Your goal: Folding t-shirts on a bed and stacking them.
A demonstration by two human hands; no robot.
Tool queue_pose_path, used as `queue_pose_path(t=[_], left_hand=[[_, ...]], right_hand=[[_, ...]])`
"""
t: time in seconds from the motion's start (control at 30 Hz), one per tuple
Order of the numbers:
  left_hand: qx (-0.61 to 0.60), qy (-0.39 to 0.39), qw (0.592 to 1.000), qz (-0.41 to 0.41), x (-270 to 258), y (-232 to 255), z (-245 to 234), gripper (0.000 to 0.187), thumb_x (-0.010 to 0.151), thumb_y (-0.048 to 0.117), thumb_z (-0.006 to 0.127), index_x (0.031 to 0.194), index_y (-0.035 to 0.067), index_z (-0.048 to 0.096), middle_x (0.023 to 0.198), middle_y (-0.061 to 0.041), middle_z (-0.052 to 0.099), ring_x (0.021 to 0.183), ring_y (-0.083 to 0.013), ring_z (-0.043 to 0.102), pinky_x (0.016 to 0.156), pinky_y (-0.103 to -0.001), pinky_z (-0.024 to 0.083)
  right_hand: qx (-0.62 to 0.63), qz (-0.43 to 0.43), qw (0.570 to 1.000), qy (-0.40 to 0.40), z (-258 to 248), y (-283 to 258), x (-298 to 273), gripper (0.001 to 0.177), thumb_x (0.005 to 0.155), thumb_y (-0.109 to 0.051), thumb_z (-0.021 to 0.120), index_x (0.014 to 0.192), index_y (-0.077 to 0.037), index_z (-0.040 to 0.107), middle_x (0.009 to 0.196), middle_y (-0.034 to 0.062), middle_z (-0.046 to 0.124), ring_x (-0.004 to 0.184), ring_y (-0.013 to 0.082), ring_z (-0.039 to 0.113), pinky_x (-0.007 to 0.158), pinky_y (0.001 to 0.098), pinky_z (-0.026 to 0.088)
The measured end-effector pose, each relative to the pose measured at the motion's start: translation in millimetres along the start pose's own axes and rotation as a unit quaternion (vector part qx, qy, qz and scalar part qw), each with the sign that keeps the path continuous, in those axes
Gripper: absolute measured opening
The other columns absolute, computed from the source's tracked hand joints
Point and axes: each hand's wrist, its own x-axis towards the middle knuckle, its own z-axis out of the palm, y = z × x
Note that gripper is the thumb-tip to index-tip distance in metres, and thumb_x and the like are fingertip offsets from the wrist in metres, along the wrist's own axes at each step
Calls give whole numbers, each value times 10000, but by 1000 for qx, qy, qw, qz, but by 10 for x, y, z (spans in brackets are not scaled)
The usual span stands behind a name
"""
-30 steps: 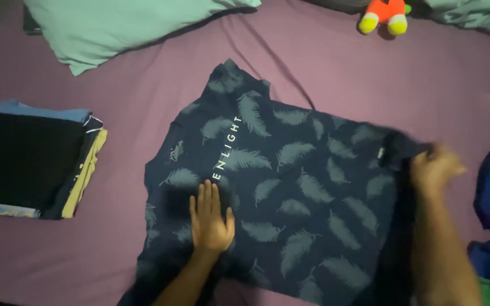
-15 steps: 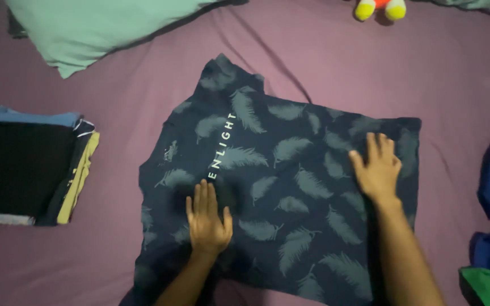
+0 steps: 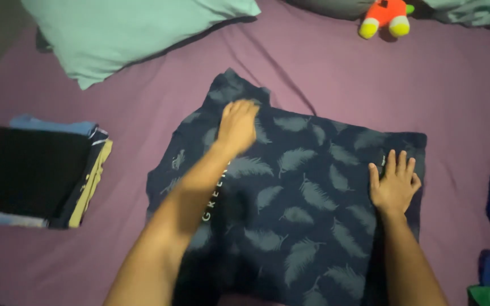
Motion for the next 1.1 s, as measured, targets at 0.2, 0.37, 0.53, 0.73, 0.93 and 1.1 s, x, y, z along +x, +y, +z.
queue_pose_path(t=[0.2, 0.37, 0.53, 0.73, 0.93, 1.1], left_hand=[[73, -154, 981, -98, 1075, -802, 833, 314, 929, 104, 651, 1239, 65, 674, 1332, -147, 651, 1299, -340, 569, 1081, -504, 427], [56, -386, 920, 41, 1383, -902, 676, 501, 746, 86, 726, 1230, 199, 661, 1287, -73, 658, 1268, -276, 566, 1133, -570, 281], [87, -430, 899, 9, 1553, -1077, 904, 366, 854, 153, 698, 1219, 135, 678, 1245, -180, 685, 1206, -365, 626, 1074, -527, 435], [134, -253, 957, -48, 1834, -1092, 1087, 269, 947, 133, 613, 1195, 107, 714, 1262, -166, 678, 1244, -346, 602, 1099, -615, 371], [107, -121, 984, -69, 1837, -1039, 1053, 396, 795, 176, 705, 1183, 93, 693, 1324, -169, 578, 1277, -350, 470, 1035, -623, 311], [-5, -231, 971, 58, 1863, -689, 945, 307, 907, 220, 687, 1201, 134, 705, 1304, -116, 626, 1347, -283, 496, 1170, -555, 314]], right_hand=[[-21, 10, 1000, 18, 61, 16, -20, 726, 1065, -558, 412, 1605, -73, 418, 1690, 175, 356, 1569, 364, 260, 1186, 528, 224], [-14, 6, 1000, -5, -14, -67, -28, 725, 1052, -535, 428, 1595, -56, 405, 1668, 187, 347, 1549, 374, 260, 1165, 527, 222], [-14, 20, 1000, -3, -33, -130, -22, 717, 1045, -522, 433, 1595, -62, 412, 1675, 181, 352, 1560, 366, 265, 1171, 532, 224], [-16, 19, 1000, -6, -89, -168, -62, 711, 1052, -507, 429, 1596, -51, 414, 1668, 197, 359, 1561, 374, 268, 1177, 539, 223], [-13, 17, 1000, -8, -102, -174, -34, 721, 1038, -507, 429, 1591, -43, 404, 1661, 206, 350, 1548, 379, 263, 1161, 531, 221], [-11, 24, 1000, -4, -61, -204, -42, 719, 1045, -504, 421, 1594, -40, 399, 1673, 200, 345, 1563, 372, 258, 1172, 526, 216]])
